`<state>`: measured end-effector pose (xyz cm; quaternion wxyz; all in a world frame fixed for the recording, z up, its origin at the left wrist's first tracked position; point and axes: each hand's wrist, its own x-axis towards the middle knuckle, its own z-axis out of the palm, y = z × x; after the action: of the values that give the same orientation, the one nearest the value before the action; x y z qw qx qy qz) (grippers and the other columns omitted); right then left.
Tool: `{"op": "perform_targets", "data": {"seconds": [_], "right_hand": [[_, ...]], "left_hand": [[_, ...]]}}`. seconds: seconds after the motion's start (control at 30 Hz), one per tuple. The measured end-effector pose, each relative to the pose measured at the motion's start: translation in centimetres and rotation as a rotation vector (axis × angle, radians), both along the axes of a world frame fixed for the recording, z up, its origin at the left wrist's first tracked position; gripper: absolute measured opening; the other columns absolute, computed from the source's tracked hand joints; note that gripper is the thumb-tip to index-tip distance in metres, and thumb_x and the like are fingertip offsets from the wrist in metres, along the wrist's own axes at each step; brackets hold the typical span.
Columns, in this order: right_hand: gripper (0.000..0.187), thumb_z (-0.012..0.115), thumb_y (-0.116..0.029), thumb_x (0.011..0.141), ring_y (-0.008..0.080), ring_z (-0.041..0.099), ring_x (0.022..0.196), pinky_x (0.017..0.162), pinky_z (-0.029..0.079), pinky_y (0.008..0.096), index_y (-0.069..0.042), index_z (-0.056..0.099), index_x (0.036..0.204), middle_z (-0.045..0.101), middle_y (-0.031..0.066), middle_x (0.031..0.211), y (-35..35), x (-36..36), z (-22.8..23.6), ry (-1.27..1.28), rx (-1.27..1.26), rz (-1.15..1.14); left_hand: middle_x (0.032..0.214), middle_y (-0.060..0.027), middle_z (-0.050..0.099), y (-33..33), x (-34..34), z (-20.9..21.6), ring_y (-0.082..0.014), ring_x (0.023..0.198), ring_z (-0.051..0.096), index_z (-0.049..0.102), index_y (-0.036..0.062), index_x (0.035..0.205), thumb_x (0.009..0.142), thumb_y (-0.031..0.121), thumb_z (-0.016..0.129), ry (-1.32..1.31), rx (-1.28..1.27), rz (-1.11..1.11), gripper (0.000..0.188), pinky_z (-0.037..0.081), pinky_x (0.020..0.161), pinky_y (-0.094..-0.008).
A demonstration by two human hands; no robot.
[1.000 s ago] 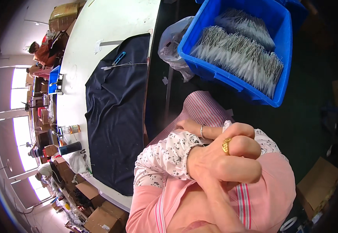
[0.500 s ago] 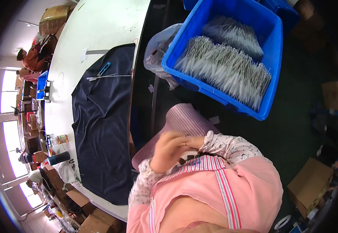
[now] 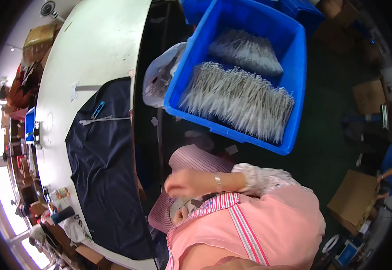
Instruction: The person sits on the floor and repeatedly picks up bundles of thin white bristle brushes from blue bins, aligns them in hand, and places them into a second bin. They occasionally inspect individual brushes and adjust the bundles before stacking them.
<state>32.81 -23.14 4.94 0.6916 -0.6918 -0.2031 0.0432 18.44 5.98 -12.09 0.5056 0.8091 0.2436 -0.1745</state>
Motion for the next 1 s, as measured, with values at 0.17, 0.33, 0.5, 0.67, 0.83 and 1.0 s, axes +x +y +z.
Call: {"op": "perform_targets", "data": {"seconds": [0.17, 0.33, 0.5, 0.67, 0.83, 1.0], "right_hand": [[0.014, 0.061, -0.013, 0.083, 0.0222, 0.065, 0.074, 0.067, 0.050, 0.0316, -0.002, 0.064, 0.092, 0.066, 0.0113, 0.083, -16.4, -2.0, 9.0, 0.018, -0.231, 0.015], [0.017, 0.060, -0.018, 0.084, 0.0109, 0.063, 0.066, 0.059, 0.050, 0.0250, -0.003, 0.065, 0.091, 0.067, 0.0061, 0.075, -32.5, 5.8, 6.1, 0.380, -0.434, -0.696], [0.020, 0.055, -0.008, 0.080, 0.0313, 0.063, 0.084, 0.072, 0.051, 0.0390, -0.013, 0.064, 0.097, 0.065, 0.0086, 0.090, -45.1, 10.5, -5.2, 0.051, -1.538, -0.757], [0.030, 0.050, -0.004, 0.080, 0.0301, 0.060, 0.098, 0.081, 0.051, 0.0404, -0.018, 0.063, 0.104, 0.057, 0.0095, 0.107, -45.8, 13.9, -9.4, -0.076, -1.658, -0.478], [0.023, 0.050, -0.004, 0.080, 0.0298, 0.061, 0.097, 0.081, 0.050, 0.0400, -0.013, 0.062, 0.098, 0.056, 0.0090, 0.109, -46.9, 15.2, -11.7, -0.023, -1.756, -0.253], [0.021, 0.053, -0.002, 0.078, 0.0309, 0.060, 0.094, 0.080, 0.050, 0.0380, -0.010, 0.062, 0.096, 0.060, 0.0101, 0.103, -48.2, 15.4, -11.1, -0.068, -1.510, -0.340]], "left_hand": [[0.054, -0.0063, 0.045, -6.8, 8.5, 5.4, -0.0105, 0.053, 0.040, 0.048, -0.0024, 0.063, 0.084, 0.010, 0.061, -0.253, -0.004, -0.363, 0.028, 0.034, 0.048, -0.0305], [0.057, -0.0101, 0.045, -14.5, 16.6, 4.7, -0.0239, 0.052, 0.046, 0.049, -0.0002, 0.063, 0.079, 0.007, 0.065, -0.659, -0.017, -0.721, 0.024, 0.036, 0.050, -0.0352], [0.062, -0.0097, 0.052, -20.6, 19.8, -1.8, -0.0299, 0.058, 0.052, 0.054, 0.0051, 0.063, 0.073, 0.014, 0.070, -0.841, 0.125, -1.171, 0.021, 0.039, 0.057, -0.0409], [0.065, -0.0104, 0.051, -21.1, 19.3, -3.5, -0.0302, 0.063, 0.052, 0.054, 0.0064, 0.065, 0.071, 0.014, 0.068, -0.916, 0.218, -1.050, 0.017, 0.039, 0.060, -0.0421], [0.066, -0.0104, 0.050, -21.1, 20.1, -3.0, -0.0299, 0.064, 0.051, 0.053, 0.0069, 0.067, 0.072, 0.015, 0.066, -0.876, 0.262, -1.022, 0.016, 0.038, 0.061, -0.0413], [0.067, -0.0101, 0.051, -21.3, 20.3, -3.5, -0.0299, 0.064, 0.052, 0.053, 0.0071, 0.066, 0.073, 0.015, 0.065, -0.842, 0.246, -1.011, 0.016, 0.039, 0.062, -0.0412]]}}
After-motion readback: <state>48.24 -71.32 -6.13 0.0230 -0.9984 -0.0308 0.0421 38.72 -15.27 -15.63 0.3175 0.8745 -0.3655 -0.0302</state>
